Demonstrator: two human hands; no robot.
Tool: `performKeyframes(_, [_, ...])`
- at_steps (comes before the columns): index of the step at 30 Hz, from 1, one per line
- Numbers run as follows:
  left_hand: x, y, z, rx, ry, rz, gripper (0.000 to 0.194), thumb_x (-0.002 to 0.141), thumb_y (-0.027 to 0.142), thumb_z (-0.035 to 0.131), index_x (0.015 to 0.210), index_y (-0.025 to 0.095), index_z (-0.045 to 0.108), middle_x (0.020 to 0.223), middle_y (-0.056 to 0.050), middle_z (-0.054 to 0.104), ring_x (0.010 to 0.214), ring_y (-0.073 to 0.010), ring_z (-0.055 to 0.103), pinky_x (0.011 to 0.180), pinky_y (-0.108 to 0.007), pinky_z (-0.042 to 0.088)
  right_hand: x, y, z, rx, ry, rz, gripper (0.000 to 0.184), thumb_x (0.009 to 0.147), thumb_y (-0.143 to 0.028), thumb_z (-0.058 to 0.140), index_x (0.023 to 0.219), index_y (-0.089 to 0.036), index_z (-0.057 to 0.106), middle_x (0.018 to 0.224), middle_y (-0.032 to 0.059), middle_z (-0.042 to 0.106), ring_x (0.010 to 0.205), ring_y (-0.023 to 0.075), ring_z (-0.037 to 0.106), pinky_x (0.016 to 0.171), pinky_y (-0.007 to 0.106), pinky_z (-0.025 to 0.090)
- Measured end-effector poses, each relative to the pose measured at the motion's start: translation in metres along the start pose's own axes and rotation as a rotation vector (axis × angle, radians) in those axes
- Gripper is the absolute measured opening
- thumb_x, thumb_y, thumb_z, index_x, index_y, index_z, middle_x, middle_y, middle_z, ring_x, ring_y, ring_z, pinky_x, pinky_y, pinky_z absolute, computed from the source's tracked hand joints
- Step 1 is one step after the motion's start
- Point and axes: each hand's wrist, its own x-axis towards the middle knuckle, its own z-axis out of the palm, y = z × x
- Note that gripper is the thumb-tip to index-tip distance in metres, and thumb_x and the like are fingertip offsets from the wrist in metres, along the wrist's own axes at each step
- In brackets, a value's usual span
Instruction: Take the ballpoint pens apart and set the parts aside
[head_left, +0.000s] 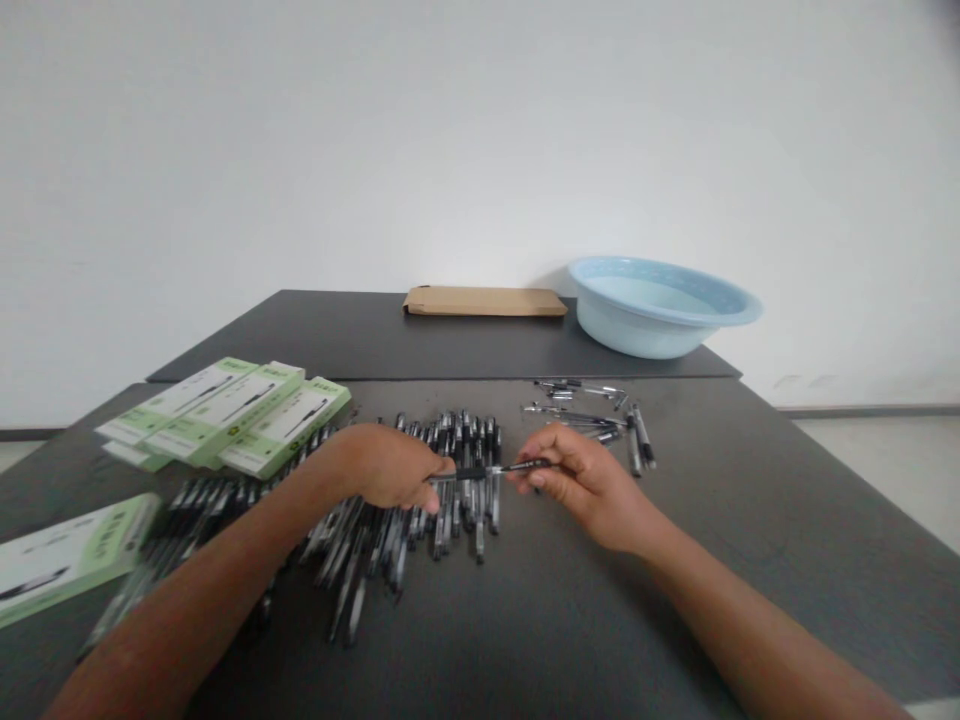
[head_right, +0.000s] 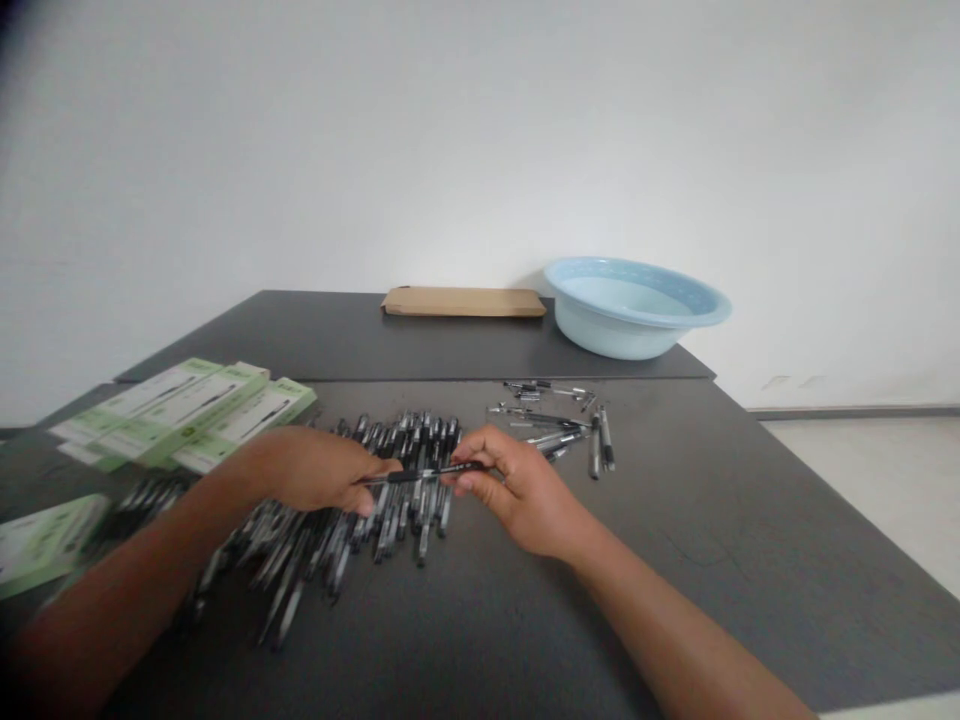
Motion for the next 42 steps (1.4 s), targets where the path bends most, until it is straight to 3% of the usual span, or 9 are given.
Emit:
performKeyframes(9, [0.001,0.007,-0.001,0.023,-0.051,-0.010,0.034,0.088,0.031,0.050,0.119,0.020,0.058,0.102,-0.010,0.071,0.087,-0.0257,0.065,0.066,-0.029,0.044,-0.001,-0.005,0.008,-0.283,-0.002,-0.004,0.011,0.090,-0.025,0.051,0.100,-0.021,0.049,0.081,-0.0003,0.063,0.074,0.0126,0.058,0.069,0.024,0.041])
performKeyframes(14, [0.000,0.013,-0.001,0.093,-0.015,-0.035,0.038,0.087,0.034,0.051,0.122,0.020,0.057,0.104,-0.012,0.070,0.089,-0.0278,0.065,0.066,-0.031,0.046,0.002,-0.006,0.014,-0.388,0.038,0.013,0.006,0.087,-0.022,0.054,0.093,-0.020,0.051,0.080,-0.0004,0.061,0.073,0.0128,0.057,0.066,0.023,0.040])
performKeyframes(23, [-0.001,0.015,-0.004,0.068,-0.009,-0.076,0.040,0.087,0.033,0.052,0.124,0.020,0.055,0.105,-0.013,0.070,0.092,-0.0305,0.065,0.069,-0.034,0.047,0.005,-0.004,0.023,-0.379,0.086,0.081,0.004,0.088,-0.022,0.052,0.090,-0.020,0.050,0.074,-0.0014,0.060,0.067,0.0128,0.055,0.062,0.023,0.037])
performKeyframes(31, [-0.005,0.019,-0.002,0.079,0.038,-0.125,0.051,0.086,0.036,0.053,0.135,0.021,0.046,0.117,-0.016,0.065,0.100,-0.0331,0.062,0.076,-0.039,0.048,0.004,-0.007,0.024,-0.378,0.108,0.046,0.003,0.088,-0.021,0.052,0.090,-0.020,0.050,0.071,-0.0029,0.056,0.064,0.0116,0.052,0.060,0.022,0.036])
performKeyframes(42, [-0.008,0.019,0.004,0.053,0.097,-0.145,0.050,0.086,0.033,0.051,0.135,0.021,0.046,0.118,-0.016,0.064,0.103,-0.0325,0.061,0.080,-0.041,0.048,0.000,-0.010,0.022,-0.389,0.102,-0.029,0.006,0.087,-0.022,0.054,0.090,-0.020,0.050,0.073,-0.0018,0.058,0.064,0.0115,0.054,0.059,0.022,0.037])
